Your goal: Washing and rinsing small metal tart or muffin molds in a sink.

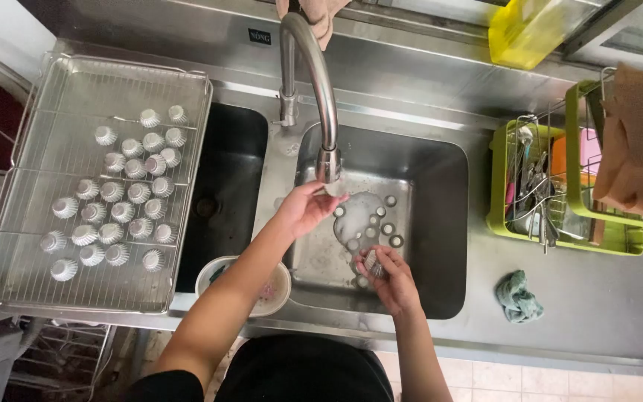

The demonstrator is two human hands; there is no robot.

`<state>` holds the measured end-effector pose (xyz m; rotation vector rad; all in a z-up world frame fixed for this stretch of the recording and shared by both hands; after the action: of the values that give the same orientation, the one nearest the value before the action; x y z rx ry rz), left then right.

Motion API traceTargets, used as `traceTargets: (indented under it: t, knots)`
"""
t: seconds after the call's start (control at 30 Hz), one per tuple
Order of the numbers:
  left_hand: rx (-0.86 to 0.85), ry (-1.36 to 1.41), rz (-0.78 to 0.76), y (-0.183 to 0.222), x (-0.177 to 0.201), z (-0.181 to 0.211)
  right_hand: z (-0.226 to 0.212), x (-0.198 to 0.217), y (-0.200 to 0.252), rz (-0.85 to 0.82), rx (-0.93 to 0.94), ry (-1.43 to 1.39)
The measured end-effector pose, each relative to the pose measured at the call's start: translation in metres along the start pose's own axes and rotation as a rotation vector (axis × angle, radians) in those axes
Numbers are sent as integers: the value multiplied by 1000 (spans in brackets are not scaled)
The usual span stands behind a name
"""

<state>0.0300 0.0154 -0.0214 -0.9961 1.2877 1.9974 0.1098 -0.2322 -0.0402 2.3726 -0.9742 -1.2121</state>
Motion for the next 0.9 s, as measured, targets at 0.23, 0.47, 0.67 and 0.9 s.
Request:
traceTargets:
  t: [0.23,0.47,0.67,0.9]
  knots:
    - [-48,8,85,1,15,-7,2,3,0,-11,-8,-25]
    - [-678,-1234,120,10,2,-4,-2,-13,3,40,-15,46]
    - [-768,-1425,117,23,26,-6,9,-16,-1,33,-44,59]
    - [-846,-1461,755,89,132,191,13,-8,-10,51,-33,-18]
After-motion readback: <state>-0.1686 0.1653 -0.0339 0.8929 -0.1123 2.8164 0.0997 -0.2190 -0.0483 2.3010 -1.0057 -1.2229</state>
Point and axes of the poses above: each hand's wrist, its own y-axis away from the middle knuckle, its own x-axis out of the back of the hand, z = x × y, the point moved 4 cm from there along -y, towards the middle knuckle, and after that the axes turned 2 degrees about -z, right-handed, at the moved point
